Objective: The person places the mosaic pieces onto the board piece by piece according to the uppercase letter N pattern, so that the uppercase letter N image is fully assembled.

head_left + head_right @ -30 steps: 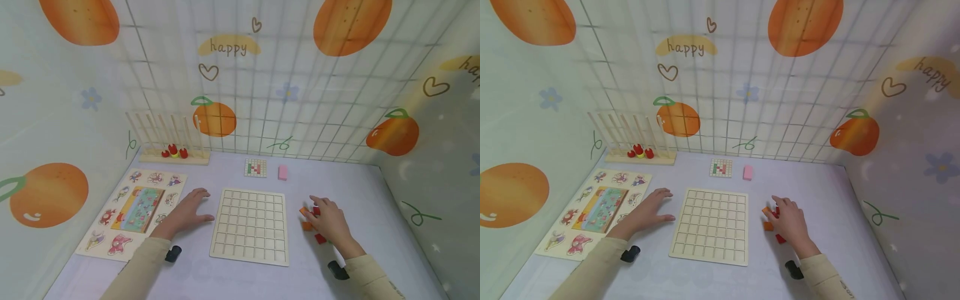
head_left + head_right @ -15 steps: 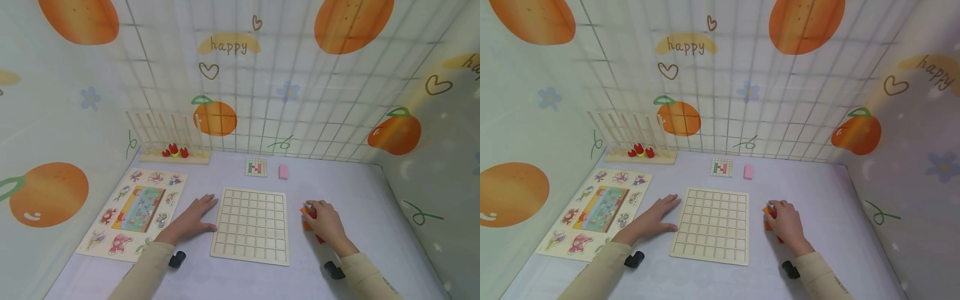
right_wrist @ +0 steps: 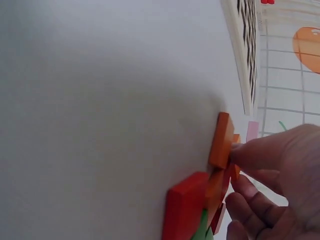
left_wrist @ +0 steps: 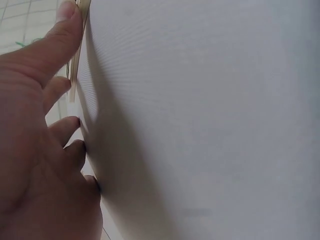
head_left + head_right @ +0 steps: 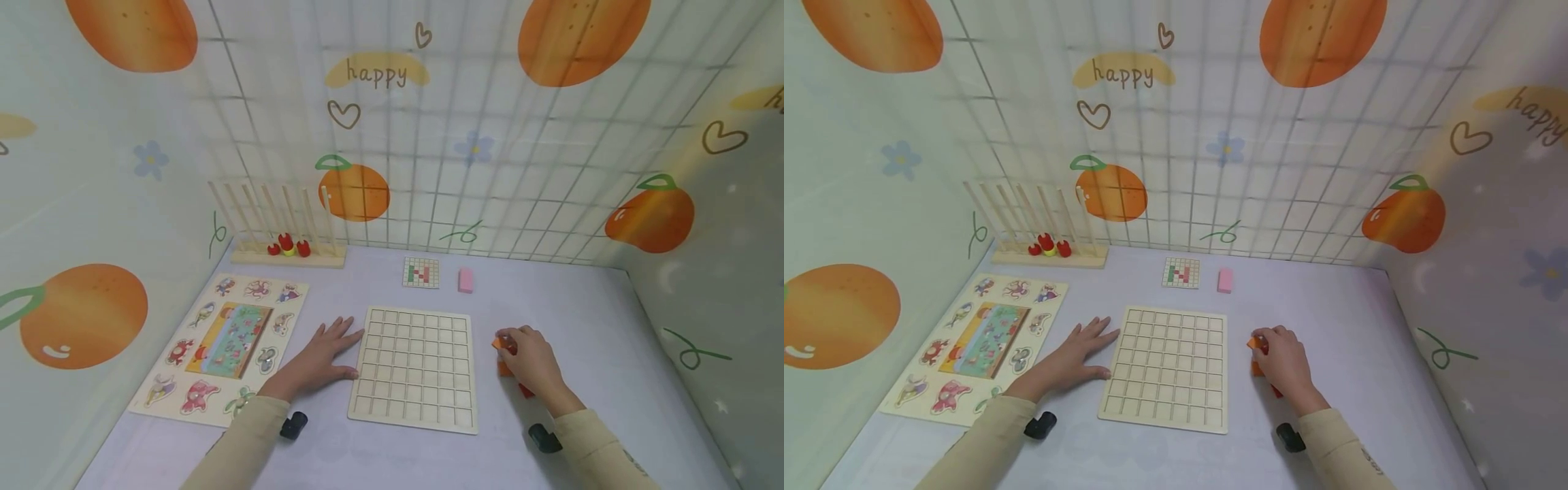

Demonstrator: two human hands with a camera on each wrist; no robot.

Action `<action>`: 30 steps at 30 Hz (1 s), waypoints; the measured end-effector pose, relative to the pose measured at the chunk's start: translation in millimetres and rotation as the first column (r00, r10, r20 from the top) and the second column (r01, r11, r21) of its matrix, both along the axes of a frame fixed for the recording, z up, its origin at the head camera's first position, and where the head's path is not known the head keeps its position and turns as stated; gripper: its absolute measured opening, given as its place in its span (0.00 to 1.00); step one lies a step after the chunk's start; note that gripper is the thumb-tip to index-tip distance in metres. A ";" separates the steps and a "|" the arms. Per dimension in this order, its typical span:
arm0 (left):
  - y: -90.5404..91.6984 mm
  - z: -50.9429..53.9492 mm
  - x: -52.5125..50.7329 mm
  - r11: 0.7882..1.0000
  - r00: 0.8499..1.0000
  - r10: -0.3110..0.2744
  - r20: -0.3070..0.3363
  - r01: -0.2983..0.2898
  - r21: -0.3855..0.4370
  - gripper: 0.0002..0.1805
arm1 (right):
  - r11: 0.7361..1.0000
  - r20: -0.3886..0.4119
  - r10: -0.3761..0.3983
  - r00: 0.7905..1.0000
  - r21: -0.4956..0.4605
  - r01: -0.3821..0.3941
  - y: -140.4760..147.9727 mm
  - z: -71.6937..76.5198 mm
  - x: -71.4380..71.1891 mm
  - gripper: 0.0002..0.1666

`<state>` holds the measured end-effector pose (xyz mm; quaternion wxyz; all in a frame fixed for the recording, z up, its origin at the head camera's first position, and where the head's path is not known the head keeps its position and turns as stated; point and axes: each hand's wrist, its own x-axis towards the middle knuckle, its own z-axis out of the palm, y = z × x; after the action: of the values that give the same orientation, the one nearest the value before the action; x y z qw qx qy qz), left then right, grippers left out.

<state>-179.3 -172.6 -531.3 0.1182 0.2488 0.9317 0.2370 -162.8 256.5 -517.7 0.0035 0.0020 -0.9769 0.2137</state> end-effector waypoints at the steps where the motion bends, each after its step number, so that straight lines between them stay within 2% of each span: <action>1: 0.3 0.5 0.5 1.000 1.000 -0.001 0.002 0.001 -0.004 0.47 | 1.000 0.005 -0.005 1.000 -0.005 0.005 -0.6 0.1 -0.7 0.21; 5: 1.6 3.6 2.5 1.000 1.000 -0.007 0.021 0.007 -0.022 0.50 | 1.000 0.029 -0.024 0.999 -0.015 0.025 -2.8 0.4 -3.1 0.20; 10: 1.8 5.9 4.0 0.999 0.999 -0.010 0.032 0.011 -0.038 0.51 | 1.000 0.022 -0.004 1.000 -0.021 0.005 -2.9 0.3 -4.8 0.20; 24: 1.2 -4.1 3.1 0.999 1.000 -0.028 0.014 0.028 -0.021 0.51 | 0.998 0.000 0.013 1.000 -0.069 -0.013 -3.8 2.6 -1.9 0.15; 30: 1.5 -6.1 4.8 1.000 1.000 -0.016 0.012 0.017 -0.027 0.51 | 0.993 0.022 -0.002 1.000 -0.116 0.004 -7.4 5.5 -1.4 0.15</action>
<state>-174.4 -171.1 -537.4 0.1291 0.2535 0.9319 0.2250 -164.1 249.1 -512.2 -0.0069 -0.0021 -0.9627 0.2704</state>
